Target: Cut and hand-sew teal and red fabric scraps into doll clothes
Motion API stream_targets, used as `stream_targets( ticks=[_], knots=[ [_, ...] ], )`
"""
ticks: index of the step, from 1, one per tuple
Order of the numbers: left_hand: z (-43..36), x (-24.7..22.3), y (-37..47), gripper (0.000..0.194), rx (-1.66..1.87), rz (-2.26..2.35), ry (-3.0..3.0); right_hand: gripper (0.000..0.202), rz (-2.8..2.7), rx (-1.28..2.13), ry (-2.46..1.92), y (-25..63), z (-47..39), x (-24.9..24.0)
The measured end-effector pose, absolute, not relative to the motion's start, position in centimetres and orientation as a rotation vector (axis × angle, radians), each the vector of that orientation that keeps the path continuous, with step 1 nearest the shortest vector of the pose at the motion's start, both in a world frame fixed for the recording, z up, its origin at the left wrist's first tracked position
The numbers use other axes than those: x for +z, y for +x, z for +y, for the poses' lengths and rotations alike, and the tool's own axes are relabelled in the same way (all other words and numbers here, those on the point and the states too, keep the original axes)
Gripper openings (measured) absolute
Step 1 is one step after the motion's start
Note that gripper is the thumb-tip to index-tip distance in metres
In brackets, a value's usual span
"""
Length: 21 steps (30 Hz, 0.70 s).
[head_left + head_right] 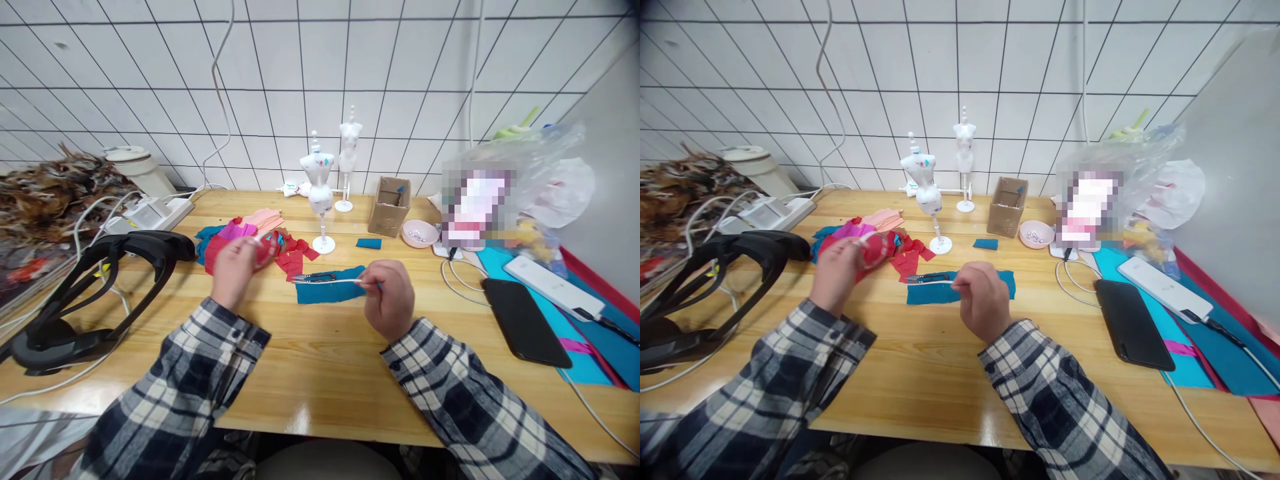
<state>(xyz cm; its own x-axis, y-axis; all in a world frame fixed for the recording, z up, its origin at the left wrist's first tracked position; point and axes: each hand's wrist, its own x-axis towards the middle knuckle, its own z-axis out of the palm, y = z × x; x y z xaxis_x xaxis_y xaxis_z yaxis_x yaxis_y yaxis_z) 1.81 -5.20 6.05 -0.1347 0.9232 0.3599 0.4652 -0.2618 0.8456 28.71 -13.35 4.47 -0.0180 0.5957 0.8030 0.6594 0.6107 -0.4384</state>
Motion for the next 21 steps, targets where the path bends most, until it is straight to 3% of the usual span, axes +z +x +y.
stream_targets(
  ticks=[3,8,11,15,21],
  knots=[
    [-3.9,5.5,-1.0,0.033,1.481,1.763,1.717,0.013,-1.511,0.103,-1.161,29.1,-13.0,4.8],
    [-3.5,4.2,-0.7,0.038,0.868,1.865,2.220,0.022,-1.387,0.907,-1.096,29.0,-11.9,4.6],
    [-4.9,4.7,1.2,0.046,1.202,1.757,2.365,0.024,-1.362,1.245,-1.011,28.8,-11.8,4.5],
    [-7.1,5.9,3.0,0.063,1.162,1.167,2.479,0.020,-1.469,1.236,-1.089,28.8,-12.0,4.4],
    [-7.4,5.1,4.0,0.024,0.914,1.147,2.634,0.020,-1.513,1.055,-1.256,29.0,-11.6,3.9]
  ],
)
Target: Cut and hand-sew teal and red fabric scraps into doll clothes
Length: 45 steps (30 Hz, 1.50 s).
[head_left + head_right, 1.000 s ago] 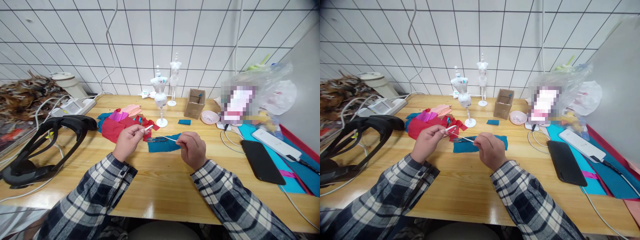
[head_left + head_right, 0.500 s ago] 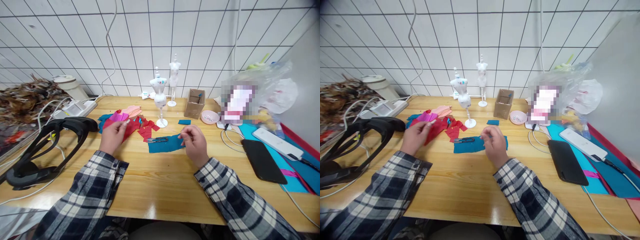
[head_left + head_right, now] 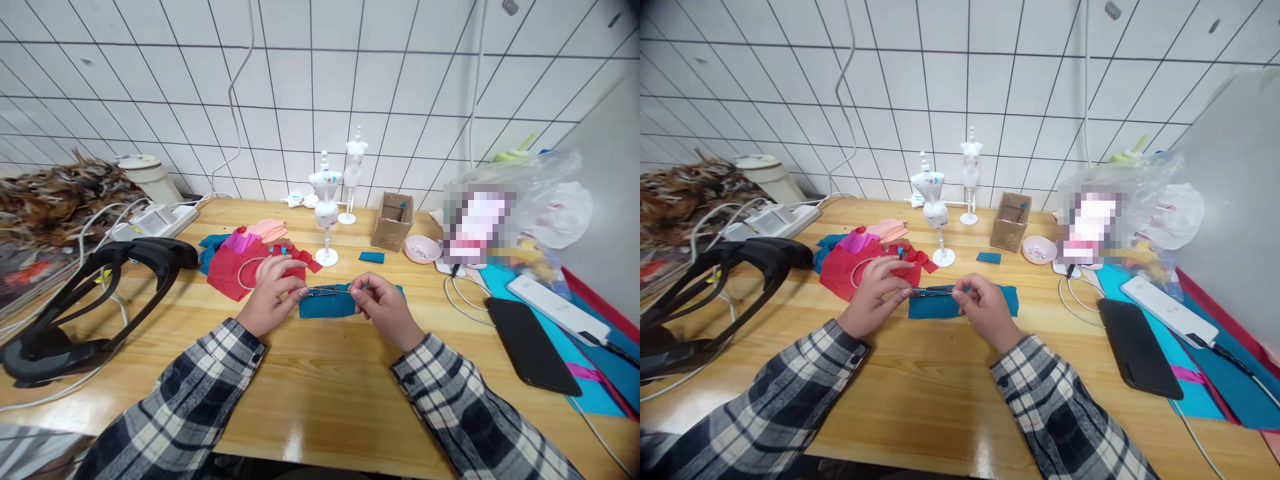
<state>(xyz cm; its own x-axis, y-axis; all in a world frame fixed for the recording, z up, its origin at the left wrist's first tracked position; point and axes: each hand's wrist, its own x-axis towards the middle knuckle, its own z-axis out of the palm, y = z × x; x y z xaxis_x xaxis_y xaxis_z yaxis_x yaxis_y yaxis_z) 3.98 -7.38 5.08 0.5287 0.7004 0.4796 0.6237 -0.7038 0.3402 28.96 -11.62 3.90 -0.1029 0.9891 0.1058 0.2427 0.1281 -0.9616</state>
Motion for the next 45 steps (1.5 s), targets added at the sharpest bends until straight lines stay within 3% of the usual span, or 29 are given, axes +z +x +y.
stream_targets(
  ticks=[3,6,8,10,13,18,28,33,37,45],
  knots=[
    [-7.1,4.8,4.0,0.019,0.902,1.119,2.652,0.025,-1.383,0.940,-1.337,29.1,-11.3,3.7],
    [-7.4,5.1,4.4,0.018,0.858,1.133,2.761,0.042,-1.277,0.447,-1.320,29.1,-11.5,4.0],
    [-7.8,5.5,4.8,0.017,0.808,1.122,2.888,0.046,-1.512,0.157,-1.197,28.7,-12.0,4.5],
    [-8.3,5.8,5.1,0.015,0.750,1.018,3.020,0.048,-1.920,0.079,-1.022,27.9,-12.7,5.0],
    [-8.8,5.8,5.5,0.014,0.705,0.820,3.043,0.042,-2.263,0.118,-0.937,26.7,-13.3,5.1],
    [-8.7,5.0,5.9,0.012,0.776,0.778,2.762,0.027,-2.162,0.314,-1.048,26.6,-12.6,3.7],
    [-8.4,5.5,5.6,0.030,0.555,1.020,2.814,0.019,-2.058,0.482,-1.356,27.0,-12.1,4.0],
    [-5.9,4.1,2.9,0.026,0.662,1.132,2.662,0.031,-1.938,1.004,-1.527,26.0,-10.2,5.6],
    [-5.3,2.8,2.5,0.022,0.556,1.096,2.612,0.031,-1.851,1.263,-1.606,25.0,-9.6,5.5],
    [-6.1,3.3,2.9,0.020,0.402,1.168,2.547,0.026,-1.908,1.195,-1.702,23.7,-9.7,3.9]
  ],
)
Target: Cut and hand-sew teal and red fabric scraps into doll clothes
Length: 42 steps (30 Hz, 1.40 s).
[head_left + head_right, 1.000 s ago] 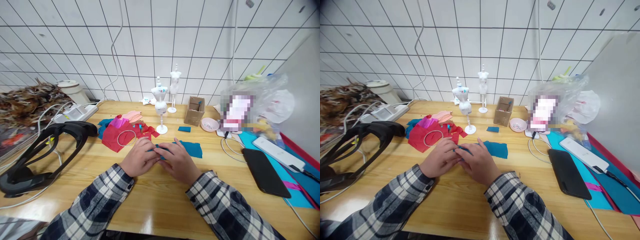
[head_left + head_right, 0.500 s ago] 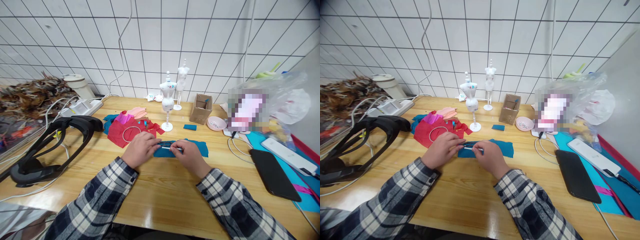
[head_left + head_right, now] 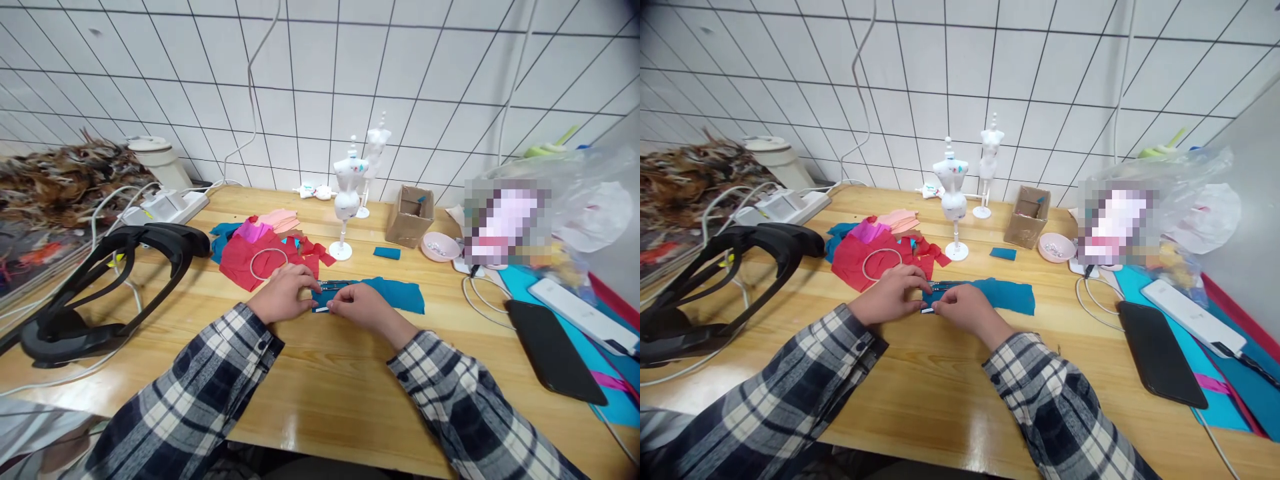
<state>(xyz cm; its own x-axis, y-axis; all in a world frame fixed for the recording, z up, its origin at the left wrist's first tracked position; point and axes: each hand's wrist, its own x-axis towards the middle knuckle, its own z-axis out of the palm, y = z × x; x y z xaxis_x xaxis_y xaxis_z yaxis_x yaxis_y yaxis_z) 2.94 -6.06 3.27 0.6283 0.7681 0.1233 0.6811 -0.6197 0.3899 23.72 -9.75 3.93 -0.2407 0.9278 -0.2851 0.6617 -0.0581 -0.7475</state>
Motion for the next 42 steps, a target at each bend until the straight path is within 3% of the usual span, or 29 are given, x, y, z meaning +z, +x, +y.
stream_targets(
  ticks=[42],
  knots=[
    [-5.9,3.0,2.6,0.021,0.412,1.118,2.477,0.030,-2.052,0.771,-1.858,22.0,-10.7,2.5]
  ],
)
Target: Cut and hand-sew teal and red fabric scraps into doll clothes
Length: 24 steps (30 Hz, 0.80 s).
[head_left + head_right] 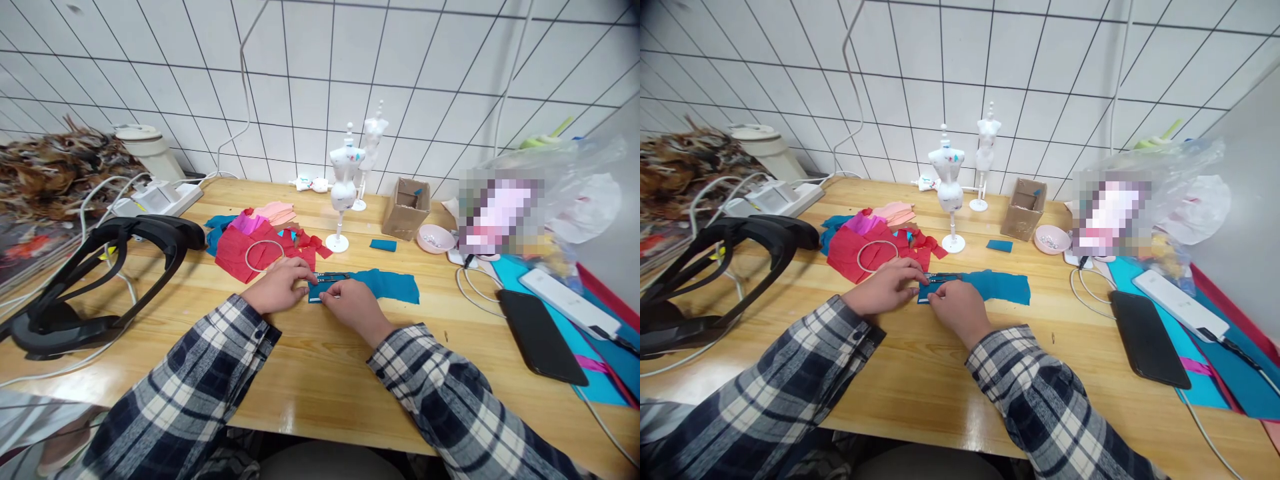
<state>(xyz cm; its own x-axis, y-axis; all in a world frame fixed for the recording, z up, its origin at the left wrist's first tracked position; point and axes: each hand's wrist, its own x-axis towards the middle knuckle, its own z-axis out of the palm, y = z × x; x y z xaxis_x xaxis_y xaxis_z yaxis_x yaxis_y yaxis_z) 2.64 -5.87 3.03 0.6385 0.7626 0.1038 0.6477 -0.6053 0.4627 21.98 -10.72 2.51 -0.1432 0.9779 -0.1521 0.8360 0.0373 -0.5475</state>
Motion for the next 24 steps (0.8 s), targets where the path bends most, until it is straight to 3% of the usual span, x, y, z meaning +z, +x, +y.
stream_targets(
  ticks=[5,9,24],
  knots=[
    [-6.0,3.4,2.9,0.019,0.408,1.134,2.465,0.030,-2.057,0.736,-1.862,22.0,-10.8,2.6],
    [-6.1,3.4,3.2,0.030,0.394,1.171,2.467,0.028,-2.068,0.710,-1.866,22.0,-10.9,2.6],
    [-5.6,2.6,3.1,0.028,0.354,1.194,2.459,0.035,-2.190,0.713,-1.821,22.5,-11.1,3.8]
  ],
)
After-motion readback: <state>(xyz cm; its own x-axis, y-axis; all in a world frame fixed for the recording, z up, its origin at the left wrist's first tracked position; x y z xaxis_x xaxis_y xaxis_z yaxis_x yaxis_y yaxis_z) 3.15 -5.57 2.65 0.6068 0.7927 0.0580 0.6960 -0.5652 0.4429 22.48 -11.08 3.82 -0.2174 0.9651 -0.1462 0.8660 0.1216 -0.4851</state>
